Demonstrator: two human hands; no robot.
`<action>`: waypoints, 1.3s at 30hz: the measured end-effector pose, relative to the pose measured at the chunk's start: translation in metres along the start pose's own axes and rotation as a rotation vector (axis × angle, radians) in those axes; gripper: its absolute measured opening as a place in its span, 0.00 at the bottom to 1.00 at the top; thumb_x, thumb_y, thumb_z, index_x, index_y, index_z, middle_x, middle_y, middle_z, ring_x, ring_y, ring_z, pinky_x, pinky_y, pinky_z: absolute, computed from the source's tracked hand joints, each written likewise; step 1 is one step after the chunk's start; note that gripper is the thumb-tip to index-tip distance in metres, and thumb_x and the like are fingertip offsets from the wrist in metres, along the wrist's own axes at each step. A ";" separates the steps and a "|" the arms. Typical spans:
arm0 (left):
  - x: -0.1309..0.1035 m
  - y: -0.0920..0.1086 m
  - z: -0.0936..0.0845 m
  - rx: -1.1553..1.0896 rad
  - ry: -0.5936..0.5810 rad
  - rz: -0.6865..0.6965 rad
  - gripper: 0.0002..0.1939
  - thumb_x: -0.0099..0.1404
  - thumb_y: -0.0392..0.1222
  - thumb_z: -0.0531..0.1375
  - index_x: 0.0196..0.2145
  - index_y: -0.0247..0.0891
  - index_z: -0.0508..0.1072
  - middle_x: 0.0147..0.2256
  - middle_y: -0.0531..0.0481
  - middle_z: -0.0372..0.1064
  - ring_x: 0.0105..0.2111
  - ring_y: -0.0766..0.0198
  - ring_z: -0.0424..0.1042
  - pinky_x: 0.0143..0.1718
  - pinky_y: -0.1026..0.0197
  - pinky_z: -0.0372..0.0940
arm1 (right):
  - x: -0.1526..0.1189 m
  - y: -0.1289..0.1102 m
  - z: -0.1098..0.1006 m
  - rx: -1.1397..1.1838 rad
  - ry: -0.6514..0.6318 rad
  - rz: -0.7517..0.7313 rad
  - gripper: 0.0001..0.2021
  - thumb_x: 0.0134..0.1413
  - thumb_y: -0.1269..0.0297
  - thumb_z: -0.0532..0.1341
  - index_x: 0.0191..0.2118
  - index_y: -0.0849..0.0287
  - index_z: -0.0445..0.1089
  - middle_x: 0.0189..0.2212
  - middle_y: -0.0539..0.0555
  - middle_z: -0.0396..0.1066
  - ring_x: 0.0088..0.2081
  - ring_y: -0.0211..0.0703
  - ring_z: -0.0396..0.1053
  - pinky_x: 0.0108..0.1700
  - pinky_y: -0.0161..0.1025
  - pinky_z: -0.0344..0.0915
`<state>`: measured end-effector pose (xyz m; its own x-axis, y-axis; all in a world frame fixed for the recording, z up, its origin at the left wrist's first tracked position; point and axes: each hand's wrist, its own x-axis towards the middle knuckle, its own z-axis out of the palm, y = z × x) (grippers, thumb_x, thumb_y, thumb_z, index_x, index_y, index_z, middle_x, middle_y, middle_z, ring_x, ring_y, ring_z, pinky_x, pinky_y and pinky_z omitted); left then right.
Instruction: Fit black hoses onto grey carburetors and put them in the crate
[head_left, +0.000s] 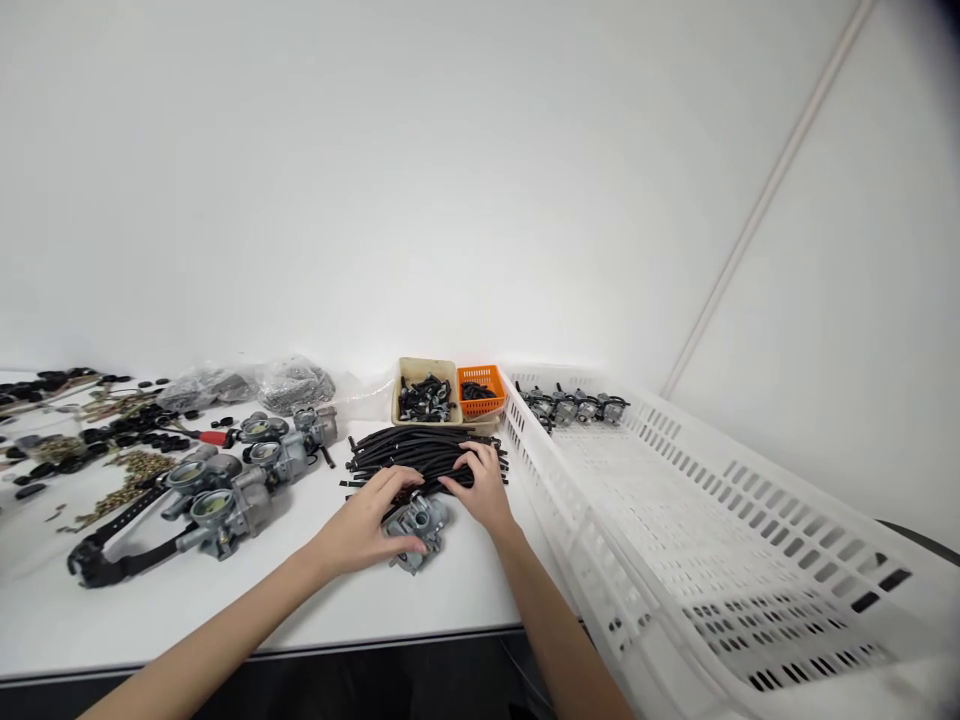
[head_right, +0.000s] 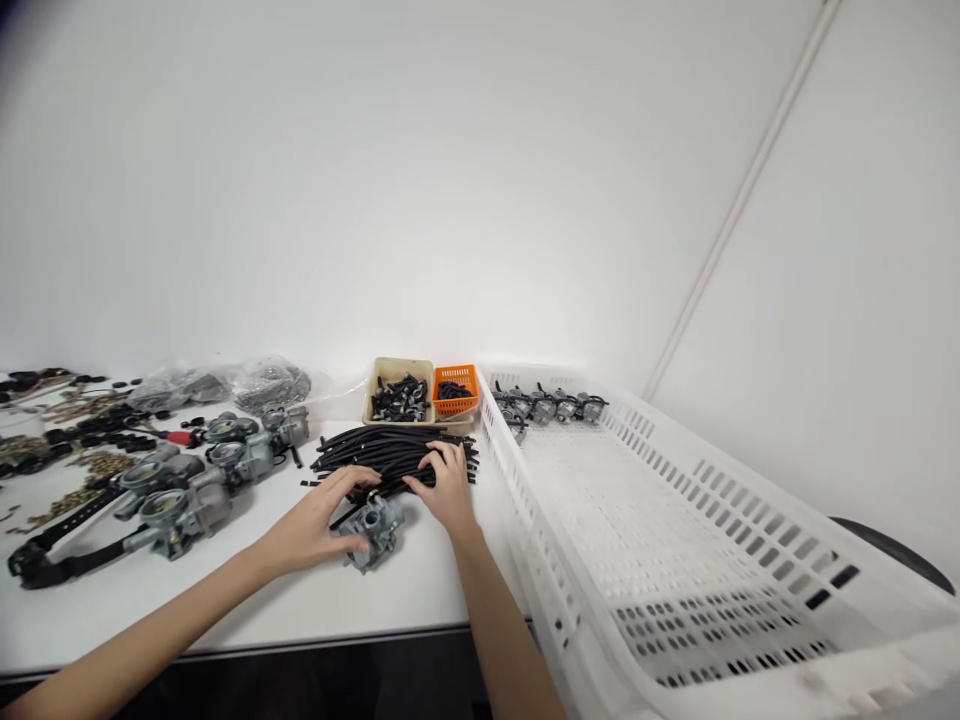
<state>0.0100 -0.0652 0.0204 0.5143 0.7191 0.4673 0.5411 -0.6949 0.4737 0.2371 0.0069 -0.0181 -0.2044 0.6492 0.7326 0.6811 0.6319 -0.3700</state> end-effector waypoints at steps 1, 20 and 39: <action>-0.001 -0.005 0.004 -0.078 -0.019 -0.017 0.42 0.50 0.57 0.66 0.58 0.43 0.56 0.56 0.40 0.60 0.55 0.51 0.62 0.55 0.49 0.59 | 0.000 0.000 0.000 -0.001 -0.001 0.001 0.09 0.46 0.60 0.67 0.31 0.55 0.67 0.45 0.57 0.69 0.51 0.52 0.62 0.59 0.55 0.52; -0.006 -0.026 0.040 -0.510 -0.120 -0.158 0.65 0.33 0.50 0.75 0.63 0.47 0.44 0.56 0.39 0.62 0.54 0.46 0.64 0.56 0.46 0.55 | 0.080 -0.017 -0.004 -0.110 0.019 -0.027 0.08 0.60 0.65 0.55 0.38 0.56 0.72 0.40 0.56 0.72 0.45 0.48 0.65 0.51 0.44 0.61; -0.005 -0.028 0.041 -0.494 -0.139 -0.189 0.64 0.34 0.46 0.74 0.63 0.47 0.44 0.52 0.40 0.66 0.51 0.46 0.67 0.53 0.47 0.59 | 0.141 0.024 0.044 -0.551 -0.158 -0.015 0.12 0.53 0.74 0.54 0.34 0.62 0.76 0.38 0.67 0.71 0.44 0.58 0.62 0.44 0.52 0.63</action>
<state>0.0192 -0.0491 -0.0259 0.5397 0.8030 0.2527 0.2728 -0.4508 0.8499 0.1938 0.1328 0.0511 -0.2905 0.7240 0.6256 0.9346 0.3551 0.0231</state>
